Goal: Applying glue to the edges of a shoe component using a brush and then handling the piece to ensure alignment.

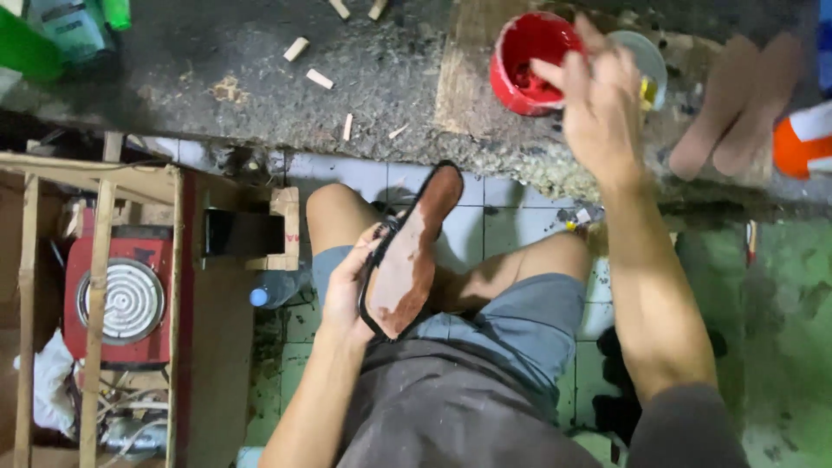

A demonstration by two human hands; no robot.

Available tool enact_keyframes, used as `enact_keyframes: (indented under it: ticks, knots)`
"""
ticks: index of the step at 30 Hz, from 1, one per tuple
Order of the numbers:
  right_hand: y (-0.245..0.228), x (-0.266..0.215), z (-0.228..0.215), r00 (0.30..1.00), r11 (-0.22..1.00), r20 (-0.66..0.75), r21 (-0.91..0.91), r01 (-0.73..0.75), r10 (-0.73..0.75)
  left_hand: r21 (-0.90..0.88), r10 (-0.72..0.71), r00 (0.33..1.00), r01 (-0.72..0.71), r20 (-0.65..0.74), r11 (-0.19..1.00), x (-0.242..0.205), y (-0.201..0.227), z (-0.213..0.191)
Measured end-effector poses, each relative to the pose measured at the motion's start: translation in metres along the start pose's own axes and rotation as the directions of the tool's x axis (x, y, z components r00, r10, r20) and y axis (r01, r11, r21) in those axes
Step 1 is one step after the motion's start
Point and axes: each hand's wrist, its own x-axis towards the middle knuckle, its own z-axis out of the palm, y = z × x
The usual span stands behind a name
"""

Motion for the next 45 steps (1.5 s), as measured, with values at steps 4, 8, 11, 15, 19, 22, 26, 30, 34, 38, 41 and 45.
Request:
enact_keyframes:
  ticks: [4, 8, 11, 15, 19, 22, 26, 30, 34, 38, 41, 45]
  knots:
    - [-0.002, -0.052, 0.021, 0.953, 0.974, -0.260, 0.119, 0.194, -0.158, 0.178, -0.020, 1.000, 0.016, 0.022, 0.984, -0.018, 0.000, -0.009]
    - [-0.039, -0.139, 0.062, 0.989, 0.485, -0.124, 0.872, 0.067, 0.086, 0.124, -0.001, 1.000, 0.001, 0.002, 0.992, -0.028, 0.002, -0.002]
    - [-0.089, -0.166, 0.062, 0.883, 0.699, -0.308, 0.540, 0.468, -0.354, 0.038, 0.035, 0.991, -0.040, 0.131, 0.998, -0.048, -0.006, 0.032]
    - [-0.090, -0.181, 0.097, 0.847, 0.887, -0.435, 0.193, 0.419, -0.306, 0.268, 0.077, 0.944, -0.169, 0.322, 0.948, -0.054, -0.011, 0.028]
    - [-0.086, -0.190, 0.092, 0.818, 0.852, -0.458, 0.210, 0.480, -0.348, 0.286, 0.119, 0.929, -0.227, 0.350, 0.931, -0.059, -0.015, 0.025]
    - [-0.084, -0.193, 0.087, 0.807, 0.851, -0.495, 0.223, 0.475, -0.321, 0.352, 0.120, 0.914, -0.267, 0.388, 0.897, -0.061, -0.019, 0.020]
    - [-0.085, -0.197, 0.083, 0.762, 0.827, -0.519, 0.168, 0.536, -0.388, 0.352, 0.169, 0.865, -0.361, 0.472, 0.864, -0.061, -0.021, 0.021]
    - [-0.073, -0.191, 0.093, 0.722, 0.852, -0.565, 0.062, 0.520, -0.400, 0.369, 0.180, 0.841, -0.403, 0.510, 0.838, -0.071, -0.023, 0.032]
    - [-0.074, -0.195, 0.089, 0.697, 0.810, -0.564, 0.082, 0.581, -0.443, 0.434, 0.182, 0.874, -0.392, 0.450, 0.811, -0.079, -0.023, 0.046]
    - [-0.070, -0.196, 0.076, 0.702, 0.847, -0.554, -0.009, 0.532, -0.447, 0.521, 0.189, 0.841, -0.473, 0.506, 0.711, -0.080, -0.022, 0.040]
    - [-0.074, -0.192, 0.069, 0.693, 0.867, -0.580, -0.046, 0.497, -0.428, 0.554, 0.191, 0.836, -0.494, 0.514, 0.670, -0.083, -0.024, 0.043]
    - [-0.077, -0.195, 0.070, 0.697, 0.888, -0.582, -0.103, 0.447, -0.419, 0.582, 0.191, 0.834, -0.506, 0.518, 0.637, -0.084, -0.025, 0.043]
